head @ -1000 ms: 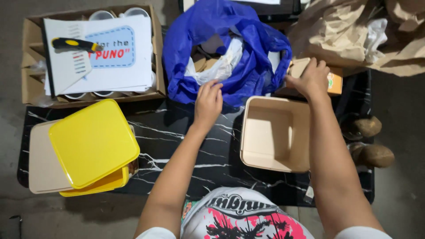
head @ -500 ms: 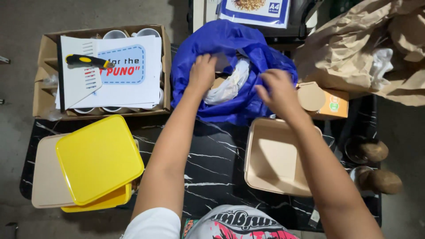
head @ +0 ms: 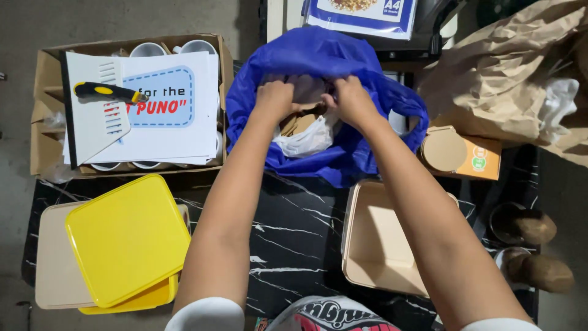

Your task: Organizing, inspecting, and wiping down cardboard cutouts and plastic containers in a workshop setting.

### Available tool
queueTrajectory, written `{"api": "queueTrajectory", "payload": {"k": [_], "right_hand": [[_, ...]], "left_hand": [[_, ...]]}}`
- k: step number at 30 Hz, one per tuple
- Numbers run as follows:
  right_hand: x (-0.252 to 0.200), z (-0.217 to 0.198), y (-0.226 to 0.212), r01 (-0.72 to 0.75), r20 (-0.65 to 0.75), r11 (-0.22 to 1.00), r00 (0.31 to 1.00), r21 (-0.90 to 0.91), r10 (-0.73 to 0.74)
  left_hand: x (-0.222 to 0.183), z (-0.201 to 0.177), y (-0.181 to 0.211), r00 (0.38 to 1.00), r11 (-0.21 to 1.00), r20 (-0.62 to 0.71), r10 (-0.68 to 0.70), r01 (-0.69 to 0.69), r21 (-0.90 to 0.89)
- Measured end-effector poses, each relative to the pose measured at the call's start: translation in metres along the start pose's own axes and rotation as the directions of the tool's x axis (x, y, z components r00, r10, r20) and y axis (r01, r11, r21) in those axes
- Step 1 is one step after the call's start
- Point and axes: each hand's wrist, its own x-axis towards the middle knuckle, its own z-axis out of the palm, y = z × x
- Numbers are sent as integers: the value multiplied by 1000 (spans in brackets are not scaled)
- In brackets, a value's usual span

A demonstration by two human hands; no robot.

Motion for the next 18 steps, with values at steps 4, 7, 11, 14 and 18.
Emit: {"api": "queueTrajectory", "payload": {"k": [4, 7, 11, 14, 18], "right_hand": [[6, -3, -25, -85, -39, 992, 996, -97, 81], [8, 7, -34, -164, -57, 979, 986, -122, 158], [8, 51, 15, -206, -125, 977, 969, 58, 212], [4, 36, 22, -140, -224, 955, 953, 262, 202], [-14, -3, -4, -151, -78, 748, 962, 646, 262]], "left_hand": [[26, 60, -57, 991, 997, -131, -40, 30, -77], [24, 78, -70, 978, 996, -188, -93, 89, -31], [-7, 80, -46, 967, 999, -248, -49, 49, -4], [-36, 86, -29, 976, 997, -208, 58, -46, 61], [-63, 76, -6, 906, 967, -350, 239, -254, 3]]}}
